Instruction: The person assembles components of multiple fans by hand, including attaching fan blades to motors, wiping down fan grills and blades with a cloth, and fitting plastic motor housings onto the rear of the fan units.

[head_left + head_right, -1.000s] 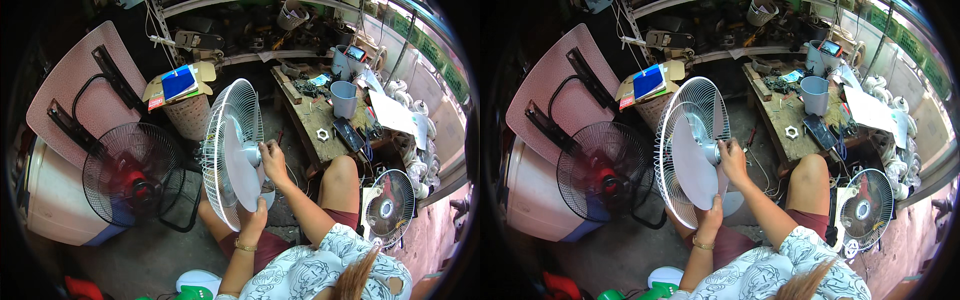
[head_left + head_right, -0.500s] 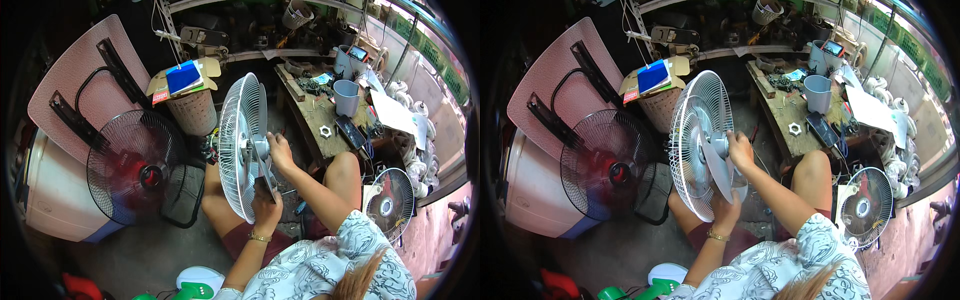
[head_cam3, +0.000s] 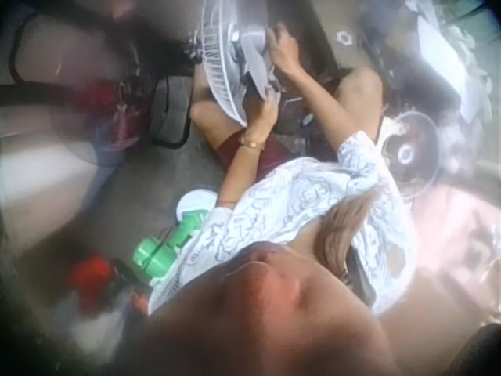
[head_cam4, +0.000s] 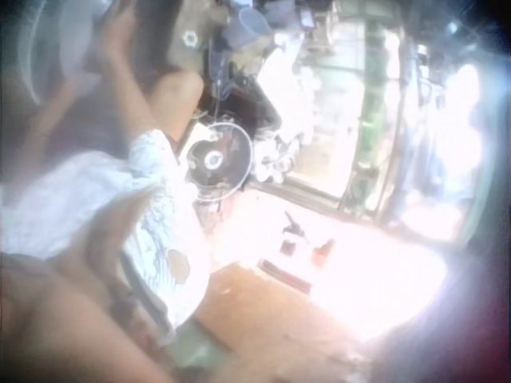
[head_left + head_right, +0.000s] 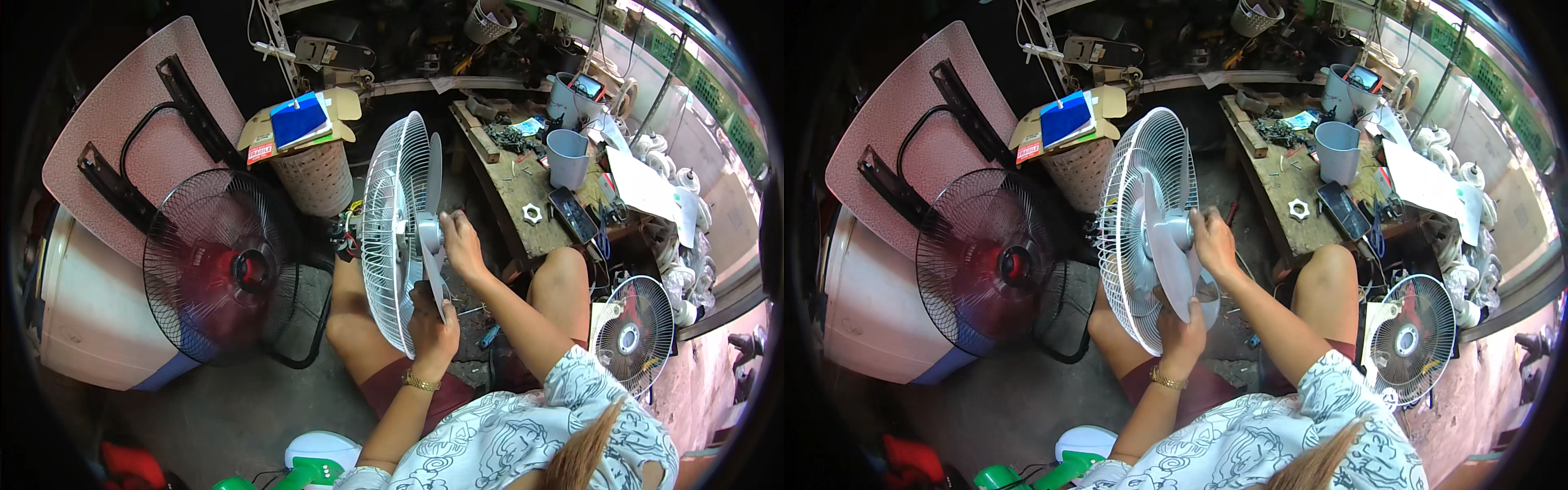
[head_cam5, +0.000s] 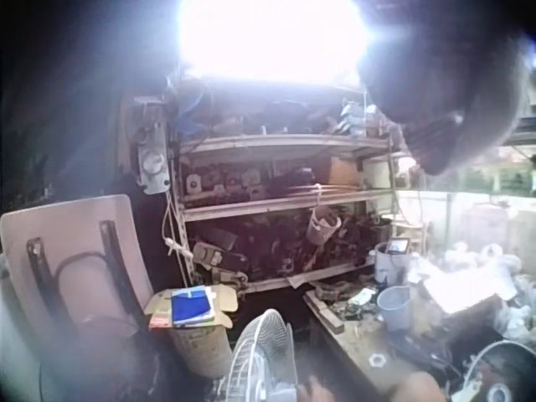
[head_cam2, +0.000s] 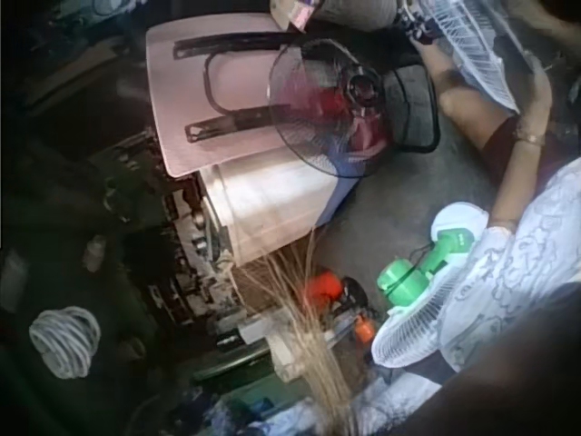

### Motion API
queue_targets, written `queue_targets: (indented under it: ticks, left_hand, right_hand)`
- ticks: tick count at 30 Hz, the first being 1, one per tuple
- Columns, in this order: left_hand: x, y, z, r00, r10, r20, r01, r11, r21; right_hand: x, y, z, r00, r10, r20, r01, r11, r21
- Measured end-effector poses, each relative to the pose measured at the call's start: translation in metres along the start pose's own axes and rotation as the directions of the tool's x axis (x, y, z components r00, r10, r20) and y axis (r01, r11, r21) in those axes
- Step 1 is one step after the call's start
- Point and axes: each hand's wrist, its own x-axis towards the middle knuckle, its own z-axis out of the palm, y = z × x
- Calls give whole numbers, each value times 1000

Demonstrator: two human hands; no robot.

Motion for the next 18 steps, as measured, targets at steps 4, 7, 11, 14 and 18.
queue_targets:
  ticks: [4, 7, 11, 14, 18]
  left_hand:
    - [-8, 1, 8, 997, -48, 63, 45, 997, 57]
    - [-4, 14, -5, 995, -97, 4, 97, 995, -32]
    - [6, 24, -17, 991, -125, 44, 129, 988, -87]
    - [6, 19, -12, 963, -218, 158, 235, 966, -104]
    - [1, 14, -6, 969, -226, 101, 223, 974, 39]
  right_hand:
    - [1, -5, 14, 979, 170, -115, -169, 985, 14]
    - [-7, 2, 25, 961, -39, -272, 73, 991, 114]
    - [9, 42, 18, 876, -431, -216, 454, 889, 68]
    - [15, 42, 6, 869, -453, -198, 463, 886, 4]
    - [0, 4, 3, 992, 126, -16, -126, 992, -8]
